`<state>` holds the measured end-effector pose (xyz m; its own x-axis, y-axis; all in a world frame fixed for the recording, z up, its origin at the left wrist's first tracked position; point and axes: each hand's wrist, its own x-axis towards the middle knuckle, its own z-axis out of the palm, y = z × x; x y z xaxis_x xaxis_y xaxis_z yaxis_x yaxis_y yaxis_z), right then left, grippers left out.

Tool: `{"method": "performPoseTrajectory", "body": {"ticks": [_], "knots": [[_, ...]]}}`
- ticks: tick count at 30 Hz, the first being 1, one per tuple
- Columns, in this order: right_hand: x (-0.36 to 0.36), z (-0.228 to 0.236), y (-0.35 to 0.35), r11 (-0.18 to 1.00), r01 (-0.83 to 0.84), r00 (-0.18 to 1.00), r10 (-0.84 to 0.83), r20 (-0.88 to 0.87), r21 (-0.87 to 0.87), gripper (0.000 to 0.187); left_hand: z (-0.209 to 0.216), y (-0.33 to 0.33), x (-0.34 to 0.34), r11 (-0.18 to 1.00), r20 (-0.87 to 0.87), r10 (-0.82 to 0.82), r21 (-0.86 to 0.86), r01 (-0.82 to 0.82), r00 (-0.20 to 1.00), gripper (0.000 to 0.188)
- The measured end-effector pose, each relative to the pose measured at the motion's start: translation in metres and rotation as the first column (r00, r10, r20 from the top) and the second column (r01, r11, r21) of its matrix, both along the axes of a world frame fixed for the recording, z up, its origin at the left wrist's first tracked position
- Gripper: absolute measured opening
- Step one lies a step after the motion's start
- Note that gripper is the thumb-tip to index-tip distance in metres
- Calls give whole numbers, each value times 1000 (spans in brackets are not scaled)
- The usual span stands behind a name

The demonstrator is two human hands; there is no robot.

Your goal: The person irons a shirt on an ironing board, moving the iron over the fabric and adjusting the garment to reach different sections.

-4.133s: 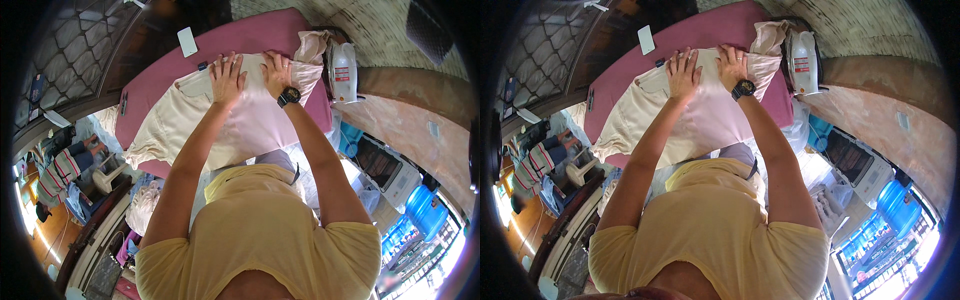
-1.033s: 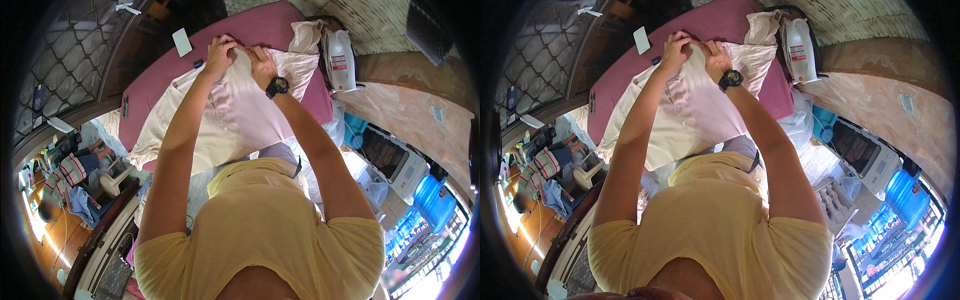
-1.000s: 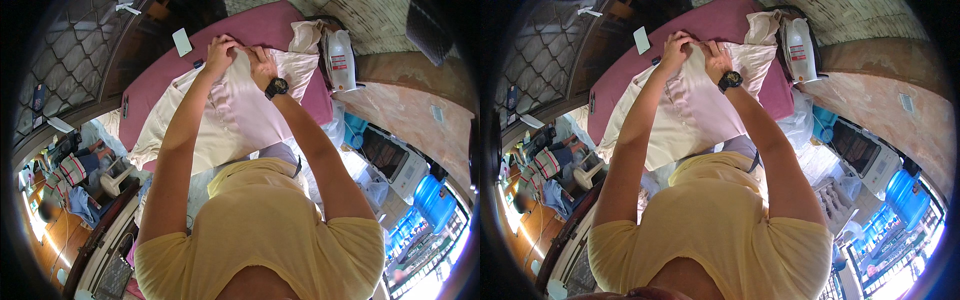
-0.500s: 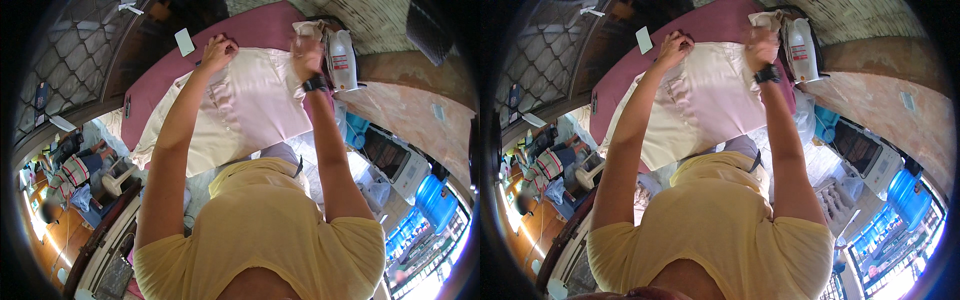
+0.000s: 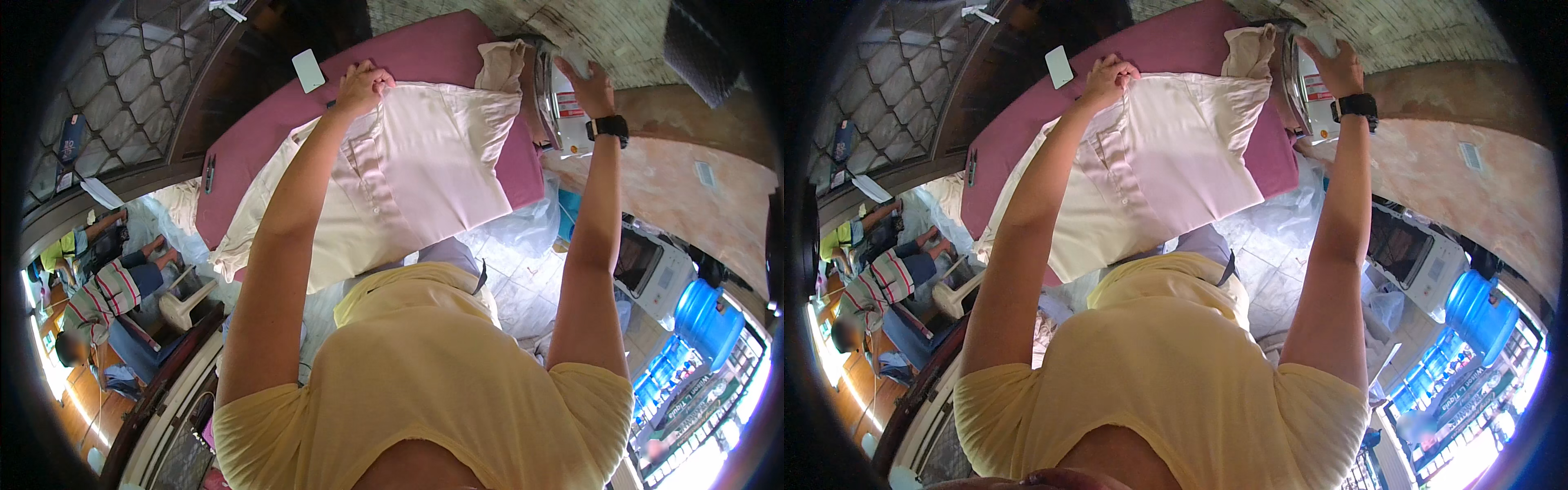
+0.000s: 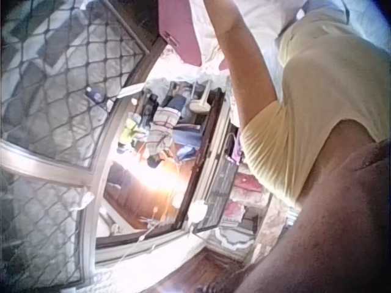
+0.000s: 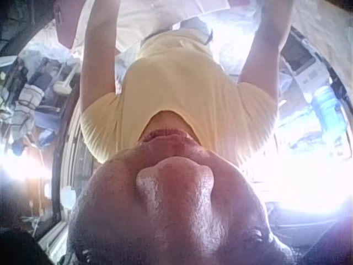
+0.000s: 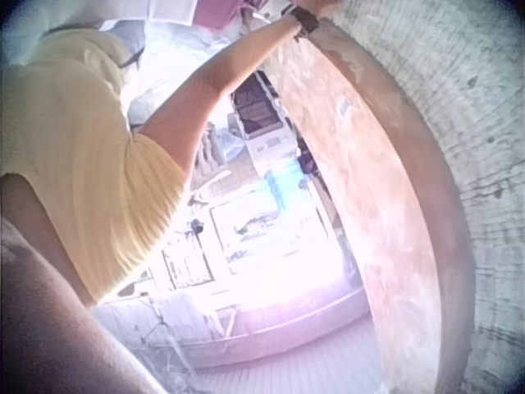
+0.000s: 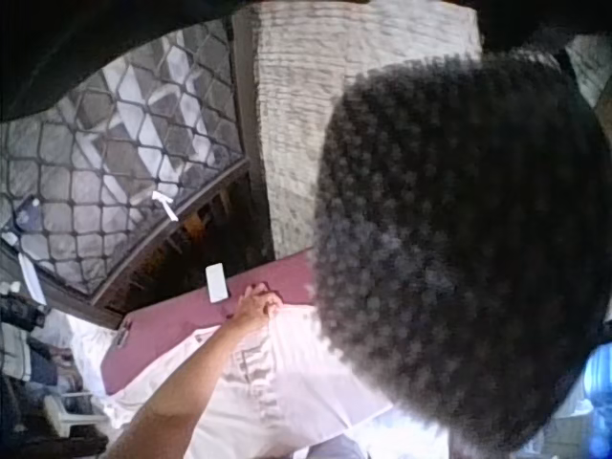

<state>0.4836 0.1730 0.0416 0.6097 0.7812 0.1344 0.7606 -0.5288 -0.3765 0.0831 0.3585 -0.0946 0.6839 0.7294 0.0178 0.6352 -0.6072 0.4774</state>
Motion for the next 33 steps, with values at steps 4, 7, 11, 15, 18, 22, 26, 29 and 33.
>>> {"method": "performPoseTrajectory", "body": {"ticks": [4, 7, 11, 15, 18, 22, 26, 29, 33], "knots": [[-103, 87, -1, 956, -257, 952, 276, -135, 139, 65, -4, 0, -5, 999, -8, 3, 53, -3, 1000, 24], [-171, 55, 4, 921, -264, 965, 255, 67, 287, 48, -10, 2, -5, 999, 69, -13, 37, 10, 998, 23], [-234, -10, 4, 939, -166, 984, 180, -17, 300, 62, 8, -5, 1, 1000, 79, -1, -11, 2, 997, 22], [-265, -16, 5, 992, -72, 979, 89, -183, 99, 63, 13, -5, -3, 996, 73, 18, -88, -12, 997, 21], [-274, -30, -12, 995, -67, 981, 79, -175, 79, 62, 16, -5, -3, 995, 87, 3, -104, 7, 996, 19], [-290, -32, -27, 998, 12, 979, -26, -201, -68, 60, 10, -4, -6, 996, 134, 1, -91, 11, 991, 17], [-289, -46, -20, 997, 67, 987, -71, -147, -36, 61, 11, -7, -5, 997, 128, -11, -70, 21, 992, 18], [-287, -45, -15, 997, 73, 988, -76, -134, -29, 60, 10, -8, -5, 998, 116, -4, -60, 11, 993, 18], [-289, -40, -21, 988, 123, 970, -139, -199, -90, 60, 4, -3, -6, 998, 153, -22, -59, 32, 988, 18]]}}
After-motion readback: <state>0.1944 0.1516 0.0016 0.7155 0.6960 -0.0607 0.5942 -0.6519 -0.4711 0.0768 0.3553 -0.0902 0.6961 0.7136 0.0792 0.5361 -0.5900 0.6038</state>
